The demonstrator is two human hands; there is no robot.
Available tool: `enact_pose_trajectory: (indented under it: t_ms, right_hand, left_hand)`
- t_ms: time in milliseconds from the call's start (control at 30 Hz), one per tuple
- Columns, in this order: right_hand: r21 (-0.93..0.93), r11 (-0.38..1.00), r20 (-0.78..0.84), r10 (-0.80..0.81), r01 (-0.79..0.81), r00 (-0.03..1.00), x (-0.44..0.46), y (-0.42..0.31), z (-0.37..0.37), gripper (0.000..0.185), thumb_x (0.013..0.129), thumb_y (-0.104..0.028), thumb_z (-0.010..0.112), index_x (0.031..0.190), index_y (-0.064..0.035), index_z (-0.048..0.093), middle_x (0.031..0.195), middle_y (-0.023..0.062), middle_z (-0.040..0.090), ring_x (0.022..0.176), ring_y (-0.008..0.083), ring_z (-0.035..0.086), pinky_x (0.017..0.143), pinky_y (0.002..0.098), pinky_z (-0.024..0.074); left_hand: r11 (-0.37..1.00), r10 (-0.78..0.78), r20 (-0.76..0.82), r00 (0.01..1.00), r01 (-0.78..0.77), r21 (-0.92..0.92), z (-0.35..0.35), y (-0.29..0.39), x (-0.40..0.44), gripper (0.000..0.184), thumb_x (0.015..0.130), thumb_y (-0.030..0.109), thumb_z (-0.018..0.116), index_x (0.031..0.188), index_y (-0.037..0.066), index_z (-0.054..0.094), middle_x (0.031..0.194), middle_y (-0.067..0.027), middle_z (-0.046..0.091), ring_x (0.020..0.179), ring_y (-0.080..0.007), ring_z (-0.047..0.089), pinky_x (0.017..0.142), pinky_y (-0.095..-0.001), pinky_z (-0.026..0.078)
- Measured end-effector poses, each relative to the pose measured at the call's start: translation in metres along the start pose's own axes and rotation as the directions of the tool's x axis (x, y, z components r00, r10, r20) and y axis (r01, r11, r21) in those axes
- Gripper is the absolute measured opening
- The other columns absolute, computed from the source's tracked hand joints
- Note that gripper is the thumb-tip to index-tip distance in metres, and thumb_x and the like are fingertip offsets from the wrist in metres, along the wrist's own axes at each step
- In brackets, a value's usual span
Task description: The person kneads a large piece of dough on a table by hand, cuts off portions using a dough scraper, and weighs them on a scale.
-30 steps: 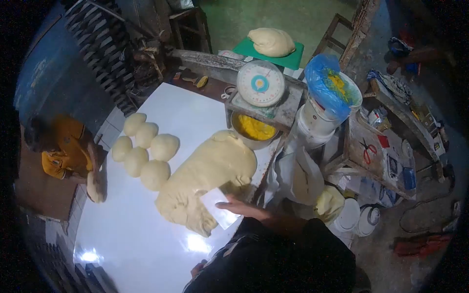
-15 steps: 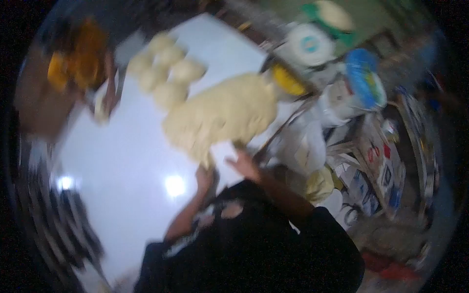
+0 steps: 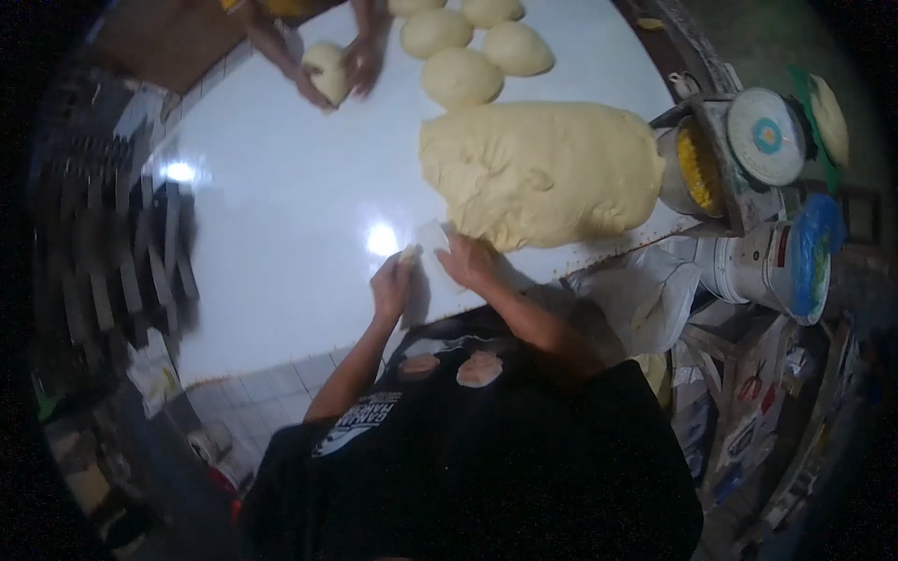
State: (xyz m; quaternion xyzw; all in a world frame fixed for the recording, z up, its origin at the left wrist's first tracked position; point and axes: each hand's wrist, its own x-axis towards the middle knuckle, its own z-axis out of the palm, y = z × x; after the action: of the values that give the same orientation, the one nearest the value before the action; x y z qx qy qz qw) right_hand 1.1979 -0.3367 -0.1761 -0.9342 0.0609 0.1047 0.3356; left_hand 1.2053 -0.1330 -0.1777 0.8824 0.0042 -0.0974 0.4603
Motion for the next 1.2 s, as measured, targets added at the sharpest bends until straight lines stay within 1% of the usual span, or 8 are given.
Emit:
enact_pose_trajectory:
  t_ms: [300, 433, 567, 633, 767, 900, 967, 1200]
  right_hand:
    - [0.330, 0.944, -0.045, 0.008, 0.007, 0.999, -0.060, 0.102, -0.117, 0.054, 0.096, -0.039, 0.066, 0.135, -0.0032, 0.060, 0.117, 0.0271, 0.068, 0.112, 0.0414, 0.065, 0.097, 0.0458, 0.0509]
    - [0.434, 0.885, -0.131, 0.249, -0.170, 0.960, -0.079, 0.154, -0.148, 0.058, 0.097, -0.047, 0.063, 0.134, -0.0019, 0.059, 0.115, 0.0263, 0.069, 0.108, 0.0414, 0.067, 0.093, 0.0470, 0.0523]
    - [0.688, 0.723, -0.153, 0.213, -0.051, 0.965, -0.113, 0.211, -0.179, 0.061, 0.100, -0.052, 0.058, 0.136, -0.0017, 0.057, 0.113, 0.0246, 0.070, 0.103, 0.0406, 0.069, 0.090, 0.0476, 0.0535]
    - [0.577, 0.750, -0.105, 0.462, -0.325, 0.881, -0.148, 0.173, -0.243, 0.050, 0.103, -0.046, 0.057, 0.133, -0.0064, 0.061, 0.111, 0.0208, 0.071, 0.102, 0.0342, 0.070, 0.089, 0.0437, 0.0533]
    - [0.525, 0.804, -0.272, 0.469, -0.279, 0.840, -0.166, 0.193, -0.226, 0.045, 0.104, -0.045, 0.056, 0.128, -0.0086, 0.063, 0.105, 0.0172, 0.073, 0.095, 0.0303, 0.072, 0.086, 0.0429, 0.0546]
    - [0.795, 0.505, 0.018, 0.533, -0.336, 0.846, -0.171, 0.195, -0.211, 0.046, 0.102, -0.044, 0.058, 0.129, -0.0073, 0.063, 0.107, 0.0179, 0.072, 0.098, 0.0291, 0.070, 0.091, 0.0435, 0.0529]
    - [0.740, 0.620, -0.079, 0.467, -0.262, 0.881, -0.166, 0.185, -0.217, 0.046, 0.103, -0.042, 0.058, 0.129, -0.0051, 0.062, 0.109, 0.0169, 0.071, 0.101, 0.0270, 0.069, 0.091, 0.0416, 0.0532]
    - [0.622, 0.763, -0.226, 0.391, -0.177, 0.892, -0.125, 0.147, -0.158, 0.047, 0.100, -0.038, 0.062, 0.131, -0.0024, 0.061, 0.112, 0.0216, 0.071, 0.101, 0.0329, 0.070, 0.088, 0.0444, 0.0527]
  left_hand:
    - [0.881, 0.342, 0.293, 0.893, -0.197, -0.429, 0.074, 0.273, 0.117, 0.038, 0.103, 0.023, 0.064, 0.127, -0.006, 0.066, 0.116, -0.0113, 0.069, 0.107, -0.0189, 0.063, 0.098, -0.0326, 0.049]
    - [0.513, 0.783, 0.244, 0.572, -0.371, -0.774, 0.167, 0.514, 0.112, 0.042, 0.099, 0.005, 0.066, 0.139, -0.004, 0.058, 0.128, -0.0112, 0.067, 0.116, -0.0166, 0.062, 0.102, -0.0302, 0.048]
    - [-0.009, 0.984, -0.148, 0.098, -0.803, -0.596, 0.266, 0.706, 0.088, 0.036, 0.096, 0.011, 0.071, 0.131, 0.006, 0.068, 0.132, -0.0138, 0.068, 0.120, -0.0251, 0.065, 0.103, -0.0353, 0.050]
    - [-0.081, 0.990, -0.143, 0.004, -0.808, -0.584, 0.338, 0.752, 0.088, 0.039, 0.100, 0.025, 0.067, 0.137, 0.015, 0.065, 0.146, -0.0116, 0.059, 0.137, -0.0344, 0.054, 0.113, -0.0479, 0.043]
    - [-0.039, 0.956, 0.289, -0.051, -0.998, -0.049, 0.390, 0.743, 0.083, 0.066, 0.103, 0.061, 0.045, 0.158, 0.026, 0.041, 0.170, -0.0103, 0.023, 0.156, -0.0404, 0.013, 0.121, -0.0701, 0.006]
    - [-0.050, 0.999, -0.001, -0.050, -0.990, -0.132, 0.308, 0.677, 0.083, 0.068, 0.099, 0.042, 0.062, 0.158, 0.015, 0.041, 0.166, -0.0212, 0.027, 0.154, -0.0464, 0.018, 0.123, -0.0601, 0.019]
    - [0.014, 0.999, 0.054, 0.002, -0.974, -0.225, 0.270, 0.591, 0.099, 0.072, 0.095, 0.028, 0.069, 0.157, 0.005, 0.040, 0.165, -0.0223, 0.030, 0.153, -0.0483, 0.022, 0.123, -0.0544, 0.024]
    - [0.439, 0.630, 0.559, 0.539, -0.841, 0.316, 0.122, 0.149, 0.085, 0.075, 0.098, 0.040, 0.061, 0.159, 0.005, 0.034, 0.167, -0.0202, 0.026, 0.154, -0.0472, 0.018, 0.123, -0.0614, 0.017]
